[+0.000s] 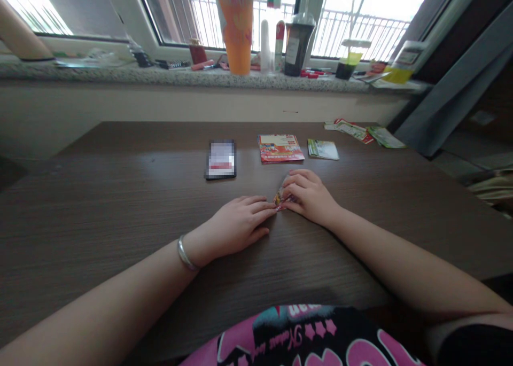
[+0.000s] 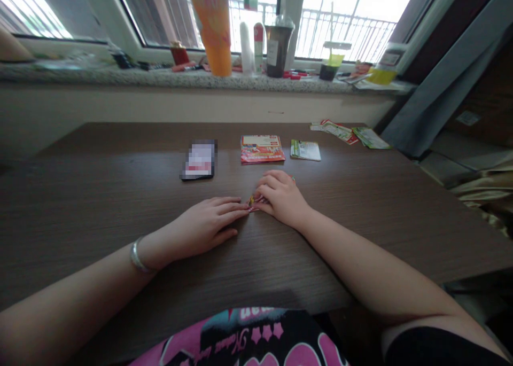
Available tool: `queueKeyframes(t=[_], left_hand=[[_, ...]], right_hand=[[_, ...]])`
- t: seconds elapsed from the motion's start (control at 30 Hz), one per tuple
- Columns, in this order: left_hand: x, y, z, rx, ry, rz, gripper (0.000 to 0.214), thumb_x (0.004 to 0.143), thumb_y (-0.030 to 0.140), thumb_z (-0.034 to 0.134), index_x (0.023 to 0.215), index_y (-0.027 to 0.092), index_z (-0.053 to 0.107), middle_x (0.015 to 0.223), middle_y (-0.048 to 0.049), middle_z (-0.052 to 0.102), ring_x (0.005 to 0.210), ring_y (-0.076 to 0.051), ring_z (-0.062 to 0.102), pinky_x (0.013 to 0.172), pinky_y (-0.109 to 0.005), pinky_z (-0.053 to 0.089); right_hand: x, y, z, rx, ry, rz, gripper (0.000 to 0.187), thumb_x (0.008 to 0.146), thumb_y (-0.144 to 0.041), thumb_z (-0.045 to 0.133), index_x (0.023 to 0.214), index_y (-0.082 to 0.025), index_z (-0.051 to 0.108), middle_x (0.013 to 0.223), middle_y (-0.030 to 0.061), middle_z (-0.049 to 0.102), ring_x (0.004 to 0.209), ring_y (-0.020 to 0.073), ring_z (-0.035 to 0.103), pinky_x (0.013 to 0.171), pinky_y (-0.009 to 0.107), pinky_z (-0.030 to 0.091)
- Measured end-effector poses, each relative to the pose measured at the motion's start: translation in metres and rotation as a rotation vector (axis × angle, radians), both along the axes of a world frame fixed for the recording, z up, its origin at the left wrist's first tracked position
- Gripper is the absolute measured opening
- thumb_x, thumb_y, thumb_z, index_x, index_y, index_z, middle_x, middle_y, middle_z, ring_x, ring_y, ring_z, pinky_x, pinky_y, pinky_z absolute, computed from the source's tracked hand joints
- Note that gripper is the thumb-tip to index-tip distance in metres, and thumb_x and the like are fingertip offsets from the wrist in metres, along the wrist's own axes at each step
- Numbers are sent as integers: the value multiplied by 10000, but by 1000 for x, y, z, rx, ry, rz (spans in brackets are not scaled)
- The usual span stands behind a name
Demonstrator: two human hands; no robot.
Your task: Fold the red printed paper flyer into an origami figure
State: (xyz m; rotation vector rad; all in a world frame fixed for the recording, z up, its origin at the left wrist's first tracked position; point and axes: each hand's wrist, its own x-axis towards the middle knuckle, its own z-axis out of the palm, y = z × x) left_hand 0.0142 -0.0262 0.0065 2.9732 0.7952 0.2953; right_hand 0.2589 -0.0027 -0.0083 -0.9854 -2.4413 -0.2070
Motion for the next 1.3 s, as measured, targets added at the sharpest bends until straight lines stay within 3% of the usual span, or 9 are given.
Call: queueKeyframes(t=[0.13, 0.3, 0.47, 0.83, 1.3], left_hand=[[2, -3, 3, 37, 1, 49, 372, 903, 317, 536, 1239, 162, 572, 1240, -106, 597, 1217, -261, 500, 1050, -419, 421], [2, -3, 4, 28, 10, 42, 371, 898, 321, 548, 1224, 146, 576, 1205, -124, 594, 1210, -266, 505, 1048, -421, 430], [0, 0, 2, -20, -4, 44, 353, 894, 294, 550, 1222, 164, 569, 1264, -117, 561, 1165, -247, 547, 1003, -399, 469], [-1, 4, 0, -30, 2, 7, 433, 906, 329, 541, 1297, 146, 512, 1329, -125, 541, 1234, -263, 493, 1080, -446, 381], [-5, 6, 1, -101, -17, -18, 451, 889, 317, 569, 1314, 181, 506, 1384, -117, 488, 1280, -261, 446, 1085, -435, 367]], right_hand=[[2, -4, 1, 97, -27, 43, 121, 880, -315, 602, 930, -257, 696, 1113, 28, 659, 1155, 250, 476, 1012, 420, 376], [-2, -6, 0, -11, -117, 163, 234, 918, -263, 529, 1094, -236, 681, 1097, 44, 678, 977, 208, 561, 895, 374, 476], [-5, -6, 1, -119, -102, 173, 263, 925, -217, 495, 1110, -207, 681, 1112, 73, 684, 1035, 205, 585, 916, 376, 493], [-3, -6, 0, -286, -14, 154, 247, 904, -190, 515, 1098, -202, 668, 1174, 76, 674, 1129, 185, 596, 1001, 382, 466], [2, -2, -4, -173, 51, 166, 243, 883, -172, 535, 1019, -257, 717, 1196, 71, 639, 1123, 207, 567, 998, 439, 440]])
